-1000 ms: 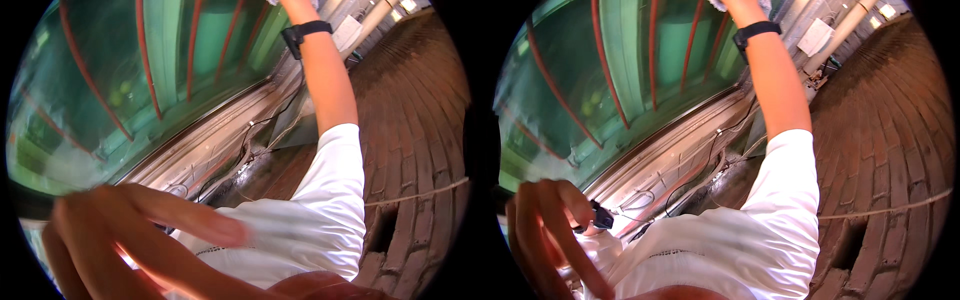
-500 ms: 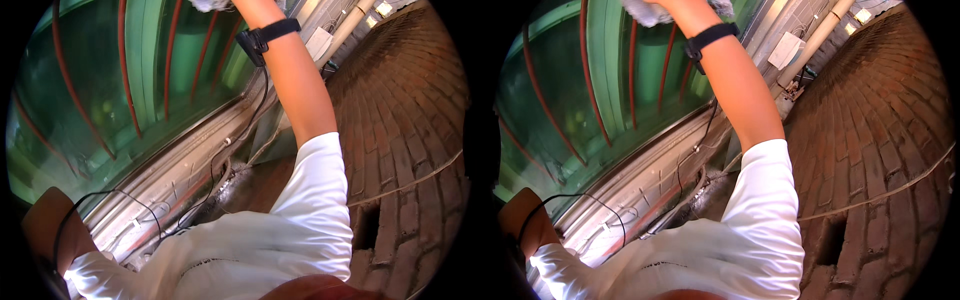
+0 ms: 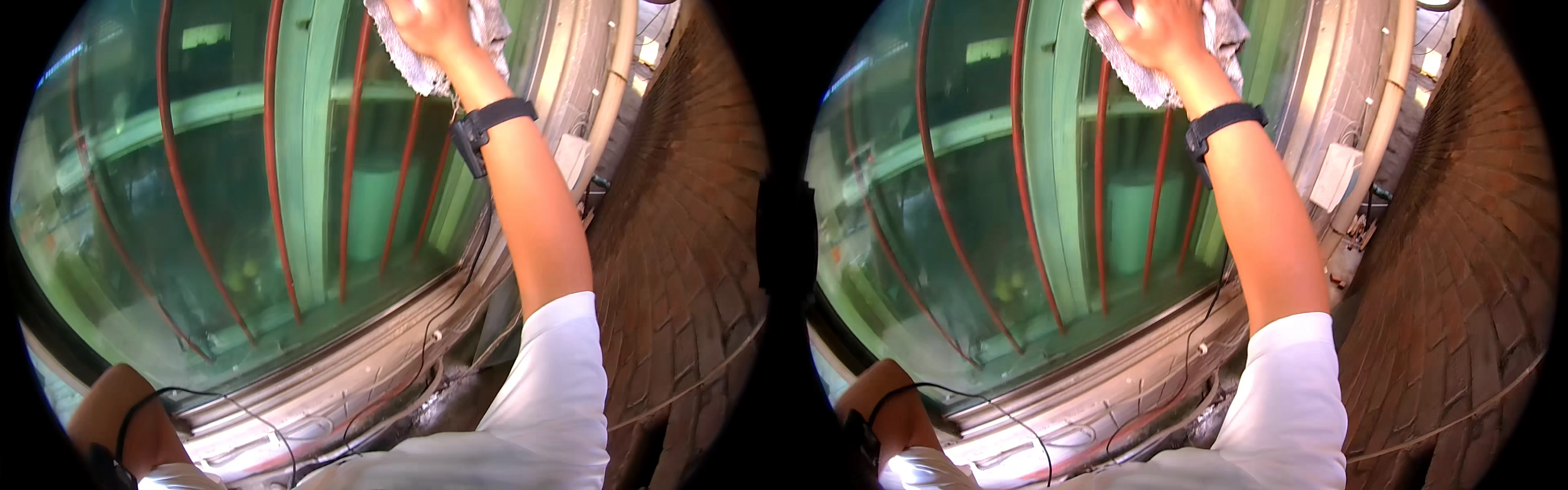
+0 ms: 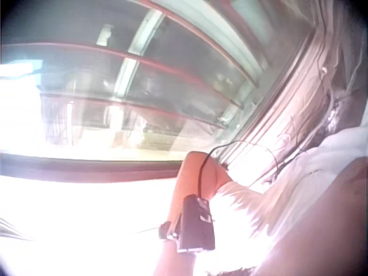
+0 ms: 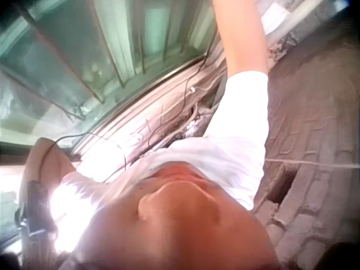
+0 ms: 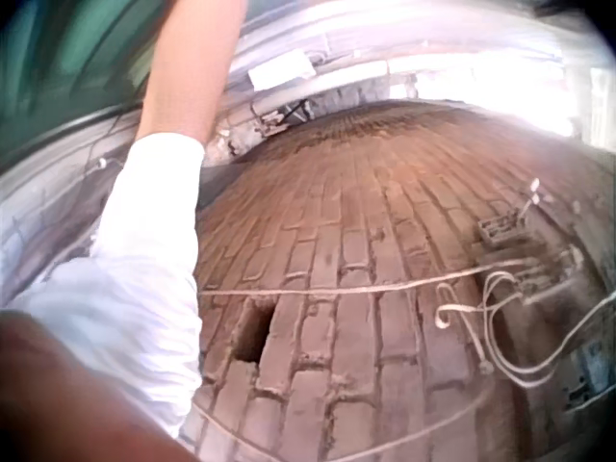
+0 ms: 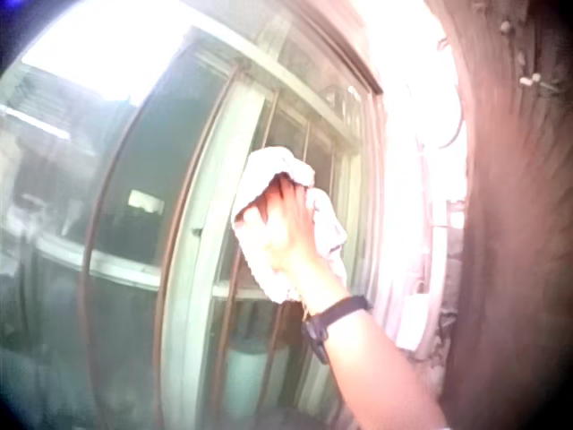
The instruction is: The person cleans a large glass window using a cloth, wiping the surface and the metal frame in circular and linear motions. The person then moves away from the window, walks past a ladder and some plants, and places the cloth on a nearby surface.
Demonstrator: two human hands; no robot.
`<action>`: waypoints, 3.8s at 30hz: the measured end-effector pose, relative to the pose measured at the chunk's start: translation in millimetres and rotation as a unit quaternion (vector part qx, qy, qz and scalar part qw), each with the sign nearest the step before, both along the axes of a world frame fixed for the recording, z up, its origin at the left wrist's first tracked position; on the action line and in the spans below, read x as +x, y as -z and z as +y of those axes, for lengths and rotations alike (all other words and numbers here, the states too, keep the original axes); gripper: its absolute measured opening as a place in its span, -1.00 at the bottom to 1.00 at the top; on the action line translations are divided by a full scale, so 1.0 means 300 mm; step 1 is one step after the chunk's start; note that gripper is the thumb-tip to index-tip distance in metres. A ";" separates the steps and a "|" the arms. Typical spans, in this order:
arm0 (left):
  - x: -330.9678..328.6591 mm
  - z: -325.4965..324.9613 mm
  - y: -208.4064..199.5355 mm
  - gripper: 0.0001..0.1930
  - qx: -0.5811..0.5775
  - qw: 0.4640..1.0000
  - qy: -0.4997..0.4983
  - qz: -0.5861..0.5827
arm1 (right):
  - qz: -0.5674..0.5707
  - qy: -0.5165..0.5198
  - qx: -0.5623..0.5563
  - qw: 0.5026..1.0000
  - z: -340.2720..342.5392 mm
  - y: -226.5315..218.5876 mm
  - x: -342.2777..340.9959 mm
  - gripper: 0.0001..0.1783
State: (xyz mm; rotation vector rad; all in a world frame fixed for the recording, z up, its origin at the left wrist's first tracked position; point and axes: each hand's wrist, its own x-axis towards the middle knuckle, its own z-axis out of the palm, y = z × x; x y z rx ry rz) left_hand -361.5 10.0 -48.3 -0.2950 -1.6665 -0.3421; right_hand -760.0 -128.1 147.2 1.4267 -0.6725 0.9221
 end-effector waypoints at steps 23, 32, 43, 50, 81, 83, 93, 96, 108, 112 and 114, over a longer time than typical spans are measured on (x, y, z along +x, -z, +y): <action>0.229 -0.191 0.140 -0.48 -0.017 0.823 -0.513 0.244 | -0.525 0.076 0.105 0.841 -0.005 -0.132 -0.516 -0.17; 0.243 -0.323 0.254 -0.41 0.040 0.664 -0.747 0.027 | -0.319 0.056 0.041 0.945 -0.038 -0.466 0.087 -0.20; 0.250 -0.317 0.260 -0.40 0.055 0.671 -0.738 0.036 | -0.093 -0.054 0.031 0.994 0.125 -0.568 1.056 -0.32; 0.222 -0.348 0.293 -0.36 0.052 0.685 -0.726 -0.016 | -0.028 -0.107 -0.077 0.991 -0.080 -0.908 0.968 -0.42; 0.380 -0.267 0.287 -0.36 0.097 0.827 -0.554 -0.011 | 0.100 0.237 0.205 0.945 0.204 -0.241 1.044 -0.19; 0.419 -0.226 0.290 -0.41 0.129 0.896 -0.425 0.020 | 0.232 0.197 0.177 0.936 0.240 -0.078 1.047 -0.17; 0.706 0.029 0.265 -0.57 0.090 0.869 -0.482 0.062 | 0.161 0.097 0.098 0.977 0.155 -0.325 1.294 -0.35; 0.762 -0.010 0.252 -0.52 0.125 0.853 -0.505 0.037 | 0.122 0.079 0.035 0.989 0.084 -0.617 1.335 -0.33; 0.818 -0.056 0.412 -0.36 0.121 0.858 -0.492 -0.087 | -0.395 -0.040 0.259 0.881 -0.110 -1.012 0.244 -0.12; 0.829 -0.091 0.448 -0.36 0.146 0.856 -0.487 -0.097 | -0.441 -0.254 0.311 0.803 -0.093 -0.471 -0.204 -0.23; 0.804 -0.105 0.434 -0.35 0.139 0.863 -0.475 -0.100 | -0.458 -0.254 0.300 0.797 -0.057 -0.322 -0.280 -0.28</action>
